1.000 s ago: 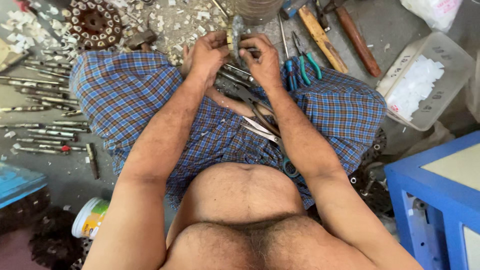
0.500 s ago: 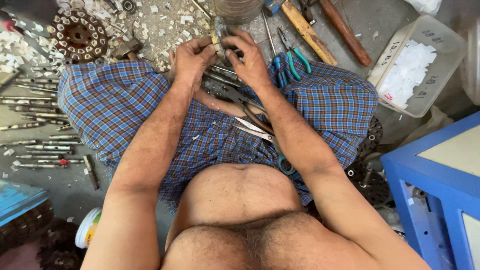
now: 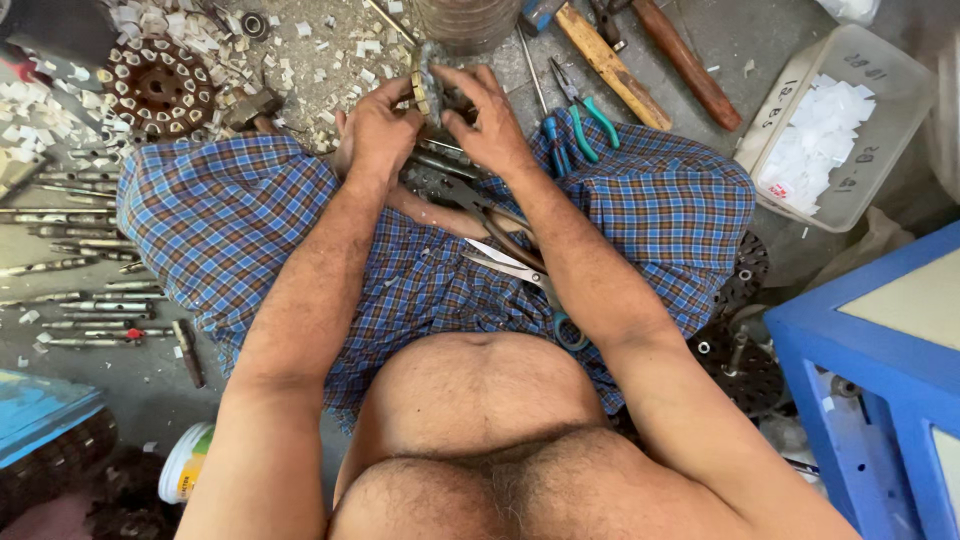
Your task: The person removes copper wire coils from a motor stator using pliers and wire cutters. They pull the coils out of the slots and place them into a nearby container.
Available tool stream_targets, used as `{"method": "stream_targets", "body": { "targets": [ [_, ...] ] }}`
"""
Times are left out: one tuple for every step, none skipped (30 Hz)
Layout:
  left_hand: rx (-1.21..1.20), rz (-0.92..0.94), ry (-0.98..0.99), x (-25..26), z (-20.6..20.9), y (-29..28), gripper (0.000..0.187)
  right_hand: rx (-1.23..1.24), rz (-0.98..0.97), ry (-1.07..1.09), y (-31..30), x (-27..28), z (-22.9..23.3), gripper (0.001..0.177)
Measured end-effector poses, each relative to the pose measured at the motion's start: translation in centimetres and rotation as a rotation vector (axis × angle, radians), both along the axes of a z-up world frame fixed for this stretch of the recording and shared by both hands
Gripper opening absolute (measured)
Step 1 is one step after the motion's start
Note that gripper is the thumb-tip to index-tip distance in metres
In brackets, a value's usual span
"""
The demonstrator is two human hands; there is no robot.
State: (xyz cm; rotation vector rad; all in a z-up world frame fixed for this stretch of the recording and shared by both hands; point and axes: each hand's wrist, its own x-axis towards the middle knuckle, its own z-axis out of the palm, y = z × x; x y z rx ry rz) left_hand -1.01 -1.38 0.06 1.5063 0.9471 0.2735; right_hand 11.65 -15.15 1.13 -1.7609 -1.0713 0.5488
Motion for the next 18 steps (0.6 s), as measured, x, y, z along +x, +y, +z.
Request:
{"method": "stream_targets", "body": {
  "targets": [
    [-0.01, 0.015, 0.114, 0.0, 0.0, 0.1, 0.051, -0.024, 0.008, -0.006, 0.1, -0.1, 0.1, 0.062],
    [-0.016, -0.01, 0.042, 0.0, -0.1, 0.2, 0.048, -0.016, 0.008, 0.0, 0.0, -0.2, 0.2, 0.057],
    [-0.023, -0.034, -0.031, 0.1, -0.1, 0.3, 0.044, -0.008, 0.008, 0.007, -0.1, -0.2, 0.2, 0.052],
    [-0.03, -0.059, -0.104, 0.1, -0.2, 0.2, 0.041, -0.001, 0.008, 0.013, -0.2, -0.2, 0.2, 0.048],
    [0.038, -0.079, -0.073, 0.1, -0.2, 0.2, 0.041, -0.019, -0.005, 0.084, -0.3, -0.2, 0.2, 0.045],
    [0.111, -0.098, -0.041, 0.1, -0.1, 0.3, 0.041, -0.034, -0.015, 0.156, -0.3, -0.2, 0.2, 0.042],
    [0.183, -0.117, -0.01, -0.1, 0.0, 0.4, 0.042, -0.048, -0.025, 0.229, -0.2, -0.3, 0.2, 0.039],
    [0.213, -0.137, -0.018, -0.2, 0.2, 0.5, 0.038, 0.006, -0.018, 0.168, -0.1, -0.3, 0.1, 0.04],
    [0.243, -0.156, -0.026, -0.3, 0.5, 0.6, 0.034, 0.06, -0.011, 0.108, -0.1, -0.3, 0.0, 0.041],
    [0.27, -0.178, -0.036, -0.3, 0.7, 0.6, 0.031, 0.111, -0.004, 0.046, -0.2, -0.2, -0.1, 0.042],
    [0.376, -0.212, 0.049, -0.3, 1.0, 0.5, 0.027, 0.109, 0.004, 0.0, -0.3, -0.2, -0.2, 0.043],
    [0.483, -0.245, 0.133, -0.4, 1.4, 0.6, 0.024, 0.106, 0.013, -0.047, -0.3, -0.2, -0.3, 0.044],
    [0.589, -0.278, 0.218, -0.4, 1.8, 0.7, 0.02, 0.103, 0.023, -0.094, -0.4, -0.2, -0.4, 0.045],
    [0.6, -0.28, 0.211, -0.3, 2.2, 0.7, 0.02, 0.099, 0.023, -0.032, -0.4, -0.2, -0.4, 0.045],
    [0.611, -0.283, 0.204, -0.2, 2.5, 0.6, 0.02, 0.095, 0.024, 0.03, -0.5, -0.2, -0.4, 0.046],
    [0.623, -0.283, 0.196, -0.1, 2.9, 0.6, 0.02, 0.093, 0.026, 0.091, -0.4, -0.1, -0.3, 0.047],
    [0.615, -0.285, 0.185, 0.1, 3.1, 0.6, 0.018, 0.052, 0.02, 0.136, -0.5, 0.0, -0.3, 0.048],
    [0.606, -0.287, 0.174, 0.4, 3.2, 0.7, 0.016, 0.011, 0.015, 0.181, -0.5, 0.2, -0.2, 0.049]
  ]
}}
